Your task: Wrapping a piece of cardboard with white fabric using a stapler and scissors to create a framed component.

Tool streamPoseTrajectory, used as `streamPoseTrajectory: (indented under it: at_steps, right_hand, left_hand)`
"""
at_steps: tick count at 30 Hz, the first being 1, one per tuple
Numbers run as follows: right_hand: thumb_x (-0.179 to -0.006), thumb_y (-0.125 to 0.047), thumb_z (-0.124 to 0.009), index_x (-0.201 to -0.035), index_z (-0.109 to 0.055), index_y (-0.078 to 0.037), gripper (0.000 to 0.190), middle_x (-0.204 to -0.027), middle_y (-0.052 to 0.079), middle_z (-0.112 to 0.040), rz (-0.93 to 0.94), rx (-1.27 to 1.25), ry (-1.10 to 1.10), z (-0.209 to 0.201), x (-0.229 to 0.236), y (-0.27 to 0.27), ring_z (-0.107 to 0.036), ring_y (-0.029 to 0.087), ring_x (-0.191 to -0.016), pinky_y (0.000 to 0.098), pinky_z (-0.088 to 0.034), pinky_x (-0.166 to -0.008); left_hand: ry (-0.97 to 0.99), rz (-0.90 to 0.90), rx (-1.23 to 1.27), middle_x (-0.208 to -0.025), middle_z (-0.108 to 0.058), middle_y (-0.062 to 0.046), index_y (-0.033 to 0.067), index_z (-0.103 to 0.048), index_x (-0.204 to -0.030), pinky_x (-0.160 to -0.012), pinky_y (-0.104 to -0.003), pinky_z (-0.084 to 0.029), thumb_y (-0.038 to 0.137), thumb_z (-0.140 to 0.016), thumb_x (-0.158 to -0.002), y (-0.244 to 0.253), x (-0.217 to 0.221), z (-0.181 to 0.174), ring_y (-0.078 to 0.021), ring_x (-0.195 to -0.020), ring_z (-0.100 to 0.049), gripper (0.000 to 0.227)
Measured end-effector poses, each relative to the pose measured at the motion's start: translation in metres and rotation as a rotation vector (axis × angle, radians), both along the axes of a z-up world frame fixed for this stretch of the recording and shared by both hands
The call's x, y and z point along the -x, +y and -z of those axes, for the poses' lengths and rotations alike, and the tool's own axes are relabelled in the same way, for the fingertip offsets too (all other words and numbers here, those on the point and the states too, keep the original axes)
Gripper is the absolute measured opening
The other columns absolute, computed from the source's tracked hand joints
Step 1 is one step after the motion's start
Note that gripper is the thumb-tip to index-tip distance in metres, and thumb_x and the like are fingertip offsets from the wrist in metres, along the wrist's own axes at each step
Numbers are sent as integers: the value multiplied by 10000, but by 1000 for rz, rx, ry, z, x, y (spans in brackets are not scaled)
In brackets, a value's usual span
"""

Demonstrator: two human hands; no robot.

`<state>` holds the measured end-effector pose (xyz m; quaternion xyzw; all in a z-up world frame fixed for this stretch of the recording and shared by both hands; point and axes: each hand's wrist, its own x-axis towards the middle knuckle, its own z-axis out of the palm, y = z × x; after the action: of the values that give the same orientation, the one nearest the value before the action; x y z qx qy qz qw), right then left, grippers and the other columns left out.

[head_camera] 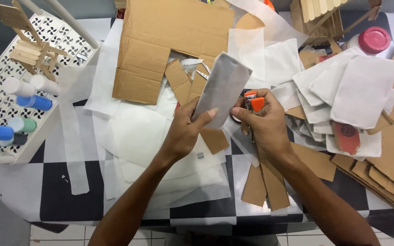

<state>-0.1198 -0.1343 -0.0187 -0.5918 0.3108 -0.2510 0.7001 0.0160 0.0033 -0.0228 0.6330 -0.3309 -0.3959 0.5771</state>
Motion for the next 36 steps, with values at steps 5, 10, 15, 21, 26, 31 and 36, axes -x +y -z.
streamPoseTrajectory:
  at_steps: [5, 10, 15, 21, 26, 31, 36]
  right_hand:
    - [-814, -49, -807, -1156, -517, 30, 456, -861, 141, -603, 10, -22, 3, 4, -2, 1, -524, 84, -490, 193, -417, -362]
    - [-785, -11, -795, -1115, -507, -8, 438, -807, 130, -595, 0, -123, -30, 9, -2, -1, -492, 87, -411, 203, -380, -319]
    - [-814, -34, -790, -1132, -439, -41, 473, -841, 130, -602, 58, -101, -128, 19, 0, -9, -513, 73, -453, 178, -400, -332]
    - [-828, -45, -791, -1120, -427, -88, 469, -869, 93, -576, 68, -132, -131, 26, -2, 0, -515, 67, -468, 194, -420, -348]
    - [-798, -64, -826, -1079, -442, -57, 477, -809, 72, -566, 80, -166, -40, 32, 1, 5, -488, 84, -461, 205, -425, -340]
    - [-784, -67, -854, -1040, -448, -48, 481, -721, 81, -554, 107, -189, 45, 30, 2, 7, -457, 112, -409, 227, -384, -303]
    - [-777, -119, -858, -1124, -504, -18, 506, -851, 127, -603, 15, -197, 115, 21, -1, 9, -573, 164, -630, 230, -447, -359]
  left_hand:
    - [20, 34, -8, -921, -561, -92, 38, -632, -1215, -898, -469, -430, 322, -593, -1004, -1, 0, -8, -230, -959, -522, 356]
    - [61, 66, -13, -924, -577, -114, 23, -651, -1223, -866, -459, -457, 304, -622, -972, -2, -5, -5, -238, -959, -538, 378]
    - [386, -25, 36, -1081, -604, -170, -14, -529, -1385, -924, -470, -572, 317, -744, -871, -4, 3, -7, -256, -1029, -631, 648]
    - [494, -128, 29, -1099, -656, -245, -89, -492, -1305, -911, -424, -626, 188, -789, -851, -9, 12, -12, -325, -994, -734, 609]
    - [370, -196, 62, -936, -709, -168, -53, -642, -1122, -837, -355, -651, 149, -799, -866, -11, 7, -8, -218, -895, -732, 362]
    - [300, -206, -7, -862, -730, -146, -2, -708, -1035, -755, -316, -628, 175, -844, -829, -12, 6, -7, -170, -814, -713, 303]
    - [287, -248, -7, -832, -736, -146, -10, -725, -1004, -775, -330, -589, 145, -851, -818, -12, 4, -3, -161, -800, -681, 273]
